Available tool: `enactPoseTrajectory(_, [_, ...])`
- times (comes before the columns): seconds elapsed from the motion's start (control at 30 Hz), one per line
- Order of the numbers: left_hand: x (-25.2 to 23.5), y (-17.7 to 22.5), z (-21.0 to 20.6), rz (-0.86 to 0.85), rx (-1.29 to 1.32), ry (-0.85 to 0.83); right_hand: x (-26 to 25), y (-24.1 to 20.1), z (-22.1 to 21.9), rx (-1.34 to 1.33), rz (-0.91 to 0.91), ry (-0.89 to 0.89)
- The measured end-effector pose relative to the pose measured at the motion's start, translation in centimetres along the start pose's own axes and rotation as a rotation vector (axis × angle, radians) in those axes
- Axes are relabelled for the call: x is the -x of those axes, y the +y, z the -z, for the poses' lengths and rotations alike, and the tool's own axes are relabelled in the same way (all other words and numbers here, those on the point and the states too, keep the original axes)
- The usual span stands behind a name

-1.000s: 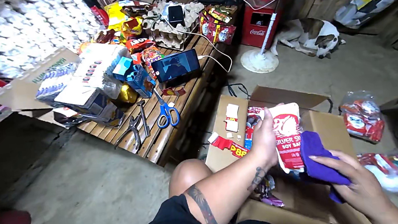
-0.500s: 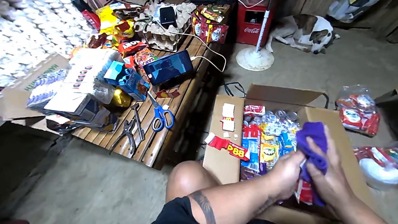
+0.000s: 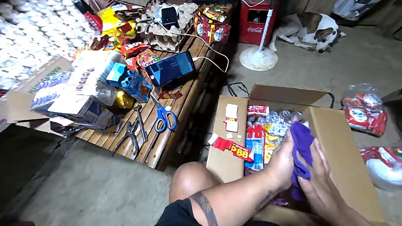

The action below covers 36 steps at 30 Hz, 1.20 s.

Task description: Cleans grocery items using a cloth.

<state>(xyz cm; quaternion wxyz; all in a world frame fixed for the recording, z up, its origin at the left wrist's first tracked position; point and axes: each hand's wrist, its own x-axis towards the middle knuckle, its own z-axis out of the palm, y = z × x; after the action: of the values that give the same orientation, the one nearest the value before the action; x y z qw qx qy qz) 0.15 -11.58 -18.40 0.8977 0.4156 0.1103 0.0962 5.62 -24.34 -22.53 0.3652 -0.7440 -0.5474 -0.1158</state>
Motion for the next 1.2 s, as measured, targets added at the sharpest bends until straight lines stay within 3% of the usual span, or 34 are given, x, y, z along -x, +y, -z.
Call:
enactPoseTrajectory(0.07, [0.8, 0.1, -0.7, -0.015, -0.064, -0.063, -0.5, 1.1, 0.4, 0.021, -0.014, 0.068])
enactPoseTrajectory(0.17, [1.0, -1.1, -0.8, -0.093, -0.101, -0.257, -1.3, 1.6, 1.3, -0.077, -0.226, 0.130])
enactPoseTrajectory(0.23, [0.7, -2.0, -0.4, -0.088, -0.059, -0.288, -1.7, 1.5, 1.4, -0.124, -0.354, 0.113])
enactPoseTrajectory(0.3, [1.1, -0.8, -0.7, -0.010, -0.041, -0.196, -1.3, 1.2, 0.7, -0.084, -0.342, 0.092])
enactPoseTrajectory(0.37, [2.7, 4.0, -3.9, 0.112, -0.086, 0.051, -0.5, 0.7, -0.3, 0.024, -0.210, 0.084])
enactPoseTrajectory(0.5, [3.5, 6.6, -5.3, 0.167, -0.165, 0.136, 0.0, 0.5, -0.8, -0.016, -0.091, 0.104])
enactPoseTrajectory(0.57, [3.5, 5.7, -5.0, 0.128, -0.235, 0.057, -0.8, 0.7, 0.0, -0.129, -0.166, 0.151])
enactPoseTrajectory(0.67, [1.5, -1.1, -0.9, -0.148, -0.197, -0.291, -1.9, 1.3, 1.8, -0.323, -0.364, 0.173])
enactPoseTrajectory(0.7, [1.1, -2.1, -0.4, -0.175, -0.188, -0.333, -2.1, 1.6, 2.0, -0.385, -0.424, 0.167])
enactPoseTrajectory(0.93, [1.6, -1.3, -0.8, -0.039, -0.038, -0.249, -2.0, 1.6, 1.7, -0.379, -0.535, 0.104])
enactPoseTrajectory(1.1, [2.9, 2.0, -2.7, 0.065, -0.054, -0.152, -2.1, 2.1, 2.5, -0.395, -0.544, 0.065])
enactPoseTrajectory(1.2, [1.7, -0.2, -1.3, 0.071, 0.005, -0.229, -2.2, 2.2, 2.7, -0.427, -0.565, 0.100])
